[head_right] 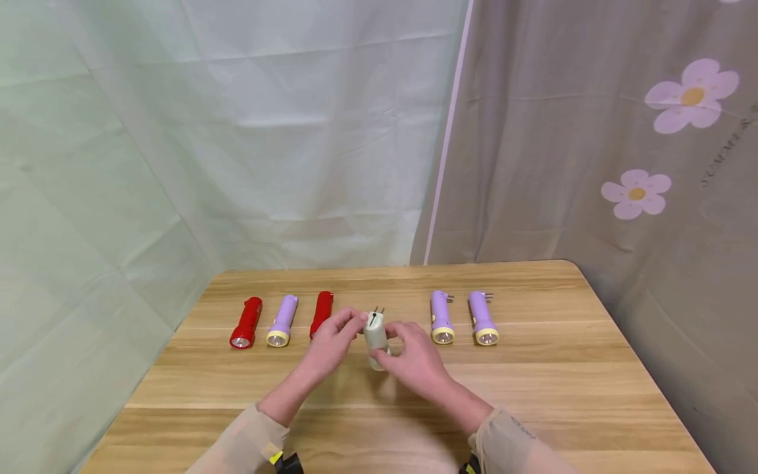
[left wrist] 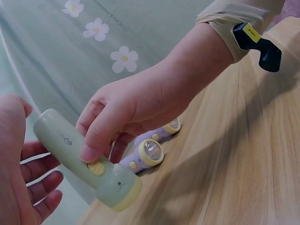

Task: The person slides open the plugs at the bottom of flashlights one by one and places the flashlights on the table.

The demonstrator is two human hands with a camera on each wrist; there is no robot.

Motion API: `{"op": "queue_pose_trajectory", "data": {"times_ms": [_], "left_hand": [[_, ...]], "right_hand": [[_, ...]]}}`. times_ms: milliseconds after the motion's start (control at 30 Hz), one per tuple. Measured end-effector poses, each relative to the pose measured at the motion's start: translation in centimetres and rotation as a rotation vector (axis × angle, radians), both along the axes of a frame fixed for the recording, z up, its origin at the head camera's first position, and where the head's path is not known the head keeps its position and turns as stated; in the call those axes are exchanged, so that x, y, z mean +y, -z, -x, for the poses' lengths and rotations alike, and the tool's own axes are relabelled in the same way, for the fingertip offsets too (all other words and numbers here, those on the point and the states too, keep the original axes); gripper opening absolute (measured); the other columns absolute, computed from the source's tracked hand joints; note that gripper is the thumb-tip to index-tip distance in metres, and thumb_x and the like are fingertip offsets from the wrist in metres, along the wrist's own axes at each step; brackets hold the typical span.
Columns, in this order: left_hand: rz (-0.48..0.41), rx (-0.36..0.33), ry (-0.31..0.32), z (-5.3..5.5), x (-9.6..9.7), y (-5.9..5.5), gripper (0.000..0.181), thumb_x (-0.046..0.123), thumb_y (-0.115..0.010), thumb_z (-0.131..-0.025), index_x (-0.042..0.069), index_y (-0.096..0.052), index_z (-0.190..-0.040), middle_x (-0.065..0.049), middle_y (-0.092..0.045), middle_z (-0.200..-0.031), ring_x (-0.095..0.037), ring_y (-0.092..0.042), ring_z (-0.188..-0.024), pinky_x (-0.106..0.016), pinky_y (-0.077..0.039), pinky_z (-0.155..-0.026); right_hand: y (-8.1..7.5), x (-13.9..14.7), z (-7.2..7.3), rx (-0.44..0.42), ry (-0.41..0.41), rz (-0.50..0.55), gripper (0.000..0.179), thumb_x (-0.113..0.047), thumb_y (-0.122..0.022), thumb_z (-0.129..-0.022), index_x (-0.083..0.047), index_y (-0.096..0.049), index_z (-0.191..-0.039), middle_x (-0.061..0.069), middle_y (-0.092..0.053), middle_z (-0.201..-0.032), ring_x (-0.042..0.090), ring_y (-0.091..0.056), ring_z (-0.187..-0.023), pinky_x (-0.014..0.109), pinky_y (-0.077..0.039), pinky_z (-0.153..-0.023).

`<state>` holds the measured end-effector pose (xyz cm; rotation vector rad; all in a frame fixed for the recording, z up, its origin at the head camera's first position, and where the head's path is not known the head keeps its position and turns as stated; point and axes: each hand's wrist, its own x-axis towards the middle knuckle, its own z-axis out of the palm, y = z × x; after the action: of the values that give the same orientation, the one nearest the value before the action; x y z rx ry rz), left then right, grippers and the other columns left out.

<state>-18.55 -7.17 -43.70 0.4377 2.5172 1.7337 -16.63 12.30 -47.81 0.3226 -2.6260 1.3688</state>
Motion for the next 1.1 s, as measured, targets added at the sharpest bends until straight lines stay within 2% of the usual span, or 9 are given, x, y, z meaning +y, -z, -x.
{"op": "queue_pose_trajectory", "data": {"times_ms": [133,267,367,467,567,667,767,933,1100], "left_hand": [[0.020,0.009,0.065,0.0,-0.2,0.0,0.043,0.048,-0.055,-0.104,0.019,-0.066,-0.132,0.001,-0.066,-0.130,-0.023,-0.059,-0.119,-0.050,-0.048,-0.101],[0.065,0.045,0.112,-0.1,-0.3,-0.1,0.054,0.049,-0.056,-0.103,0.020,-0.055,-0.148,0.000,-0.062,-0.137,-0.024,-0.056,-0.125,-0.053,-0.044,-0.105],[0.145,0.102,0.106,-0.1,-0.4,0.0,0.060,0.051,-0.058,-0.101,0.023,-0.048,-0.153,0.000,-0.060,-0.141,-0.023,-0.054,-0.129,-0.054,-0.042,-0.107],[0.274,0.195,0.077,-0.2,-0.7,0.2,0.063,0.052,-0.059,-0.100,0.024,-0.045,-0.155,0.002,-0.056,-0.145,-0.022,-0.050,-0.135,-0.055,-0.042,-0.108],[0.429,0.324,0.059,-0.1,-1.2,0.6,0.063,0.052,-0.060,-0.100,0.021,-0.047,-0.153,0.002,-0.055,-0.147,-0.023,-0.048,-0.137,-0.055,-0.040,-0.109],[0.554,0.456,0.071,-0.1,-1.6,1.1,0.062,0.051,-0.061,-0.099,0.017,-0.051,-0.151,0.000,-0.056,-0.146,-0.026,-0.048,-0.135,-0.054,-0.039,-0.110],[0.645,0.549,0.098,0.0,-2.0,1.6,0.061,0.049,-0.062,-0.099,0.016,-0.054,-0.148,-0.002,-0.057,-0.144,-0.027,-0.050,-0.132,-0.053,-0.041,-0.108],[0.795,0.610,0.157,-0.4,-2.6,2.3,0.057,0.050,-0.062,-0.098,0.018,-0.057,-0.146,0.000,-0.058,-0.142,-0.025,-0.050,-0.132,-0.050,-0.041,-0.109],[0.870,0.619,0.222,-0.8,-3.0,3.2,0.055,0.047,-0.064,-0.098,0.018,-0.058,-0.144,0.000,-0.059,-0.140,-0.024,-0.051,-0.131,-0.047,-0.038,-0.112]], "right_hand": [[-0.5,0.4,0.4,0.000,0.008,-0.006,0.040,-0.039,-0.084,-0.083,-0.022,-0.071,-0.117,-0.013,-0.066,-0.105,0.019,-0.060,-0.112,0.049,-0.048,-0.096],[-1.0,0.7,1.1,0.003,0.014,-0.009,0.037,-0.040,-0.084,-0.083,-0.022,-0.072,-0.113,-0.014,-0.067,-0.101,0.015,-0.061,-0.108,0.047,-0.049,-0.093],[-1.4,1.0,1.7,-0.002,0.032,-0.021,0.035,-0.043,-0.083,-0.083,-0.022,-0.072,-0.109,-0.014,-0.068,-0.097,0.015,-0.063,-0.104,0.046,-0.050,-0.091],[-1.9,1.3,2.4,-0.011,0.056,-0.053,0.036,-0.047,-0.082,-0.083,-0.023,-0.072,-0.107,-0.014,-0.068,-0.094,0.016,-0.065,-0.101,0.044,-0.051,-0.087],[-2.3,1.6,3.0,-0.025,0.074,-0.072,0.038,-0.048,-0.081,-0.083,-0.020,-0.072,-0.107,-0.011,-0.070,-0.093,0.016,-0.065,-0.097,0.042,-0.052,-0.082],[-2.6,2.0,3.6,-0.045,0.090,-0.098,0.041,-0.050,-0.080,-0.084,-0.017,-0.072,-0.107,-0.008,-0.070,-0.093,0.014,-0.064,-0.089,0.039,-0.052,-0.075],[-2.9,2.2,4.3,-0.073,0.102,-0.129,0.042,-0.049,-0.080,-0.085,-0.014,-0.072,-0.107,-0.005,-0.069,-0.092,0.014,-0.063,-0.082,0.035,-0.051,-0.070],[-3.2,2.5,5.6,-0.124,0.121,-0.227,0.044,-0.051,-0.078,-0.085,-0.014,-0.071,-0.106,-0.002,-0.069,-0.093,0.015,-0.062,-0.079,0.035,-0.050,-0.067],[-3.2,2.5,6.9,-0.144,0.153,-0.346,0.051,-0.058,-0.075,-0.083,-0.013,-0.072,-0.107,-0.001,-0.070,-0.094,0.017,-0.062,-0.079,0.036,-0.049,-0.065]]}}
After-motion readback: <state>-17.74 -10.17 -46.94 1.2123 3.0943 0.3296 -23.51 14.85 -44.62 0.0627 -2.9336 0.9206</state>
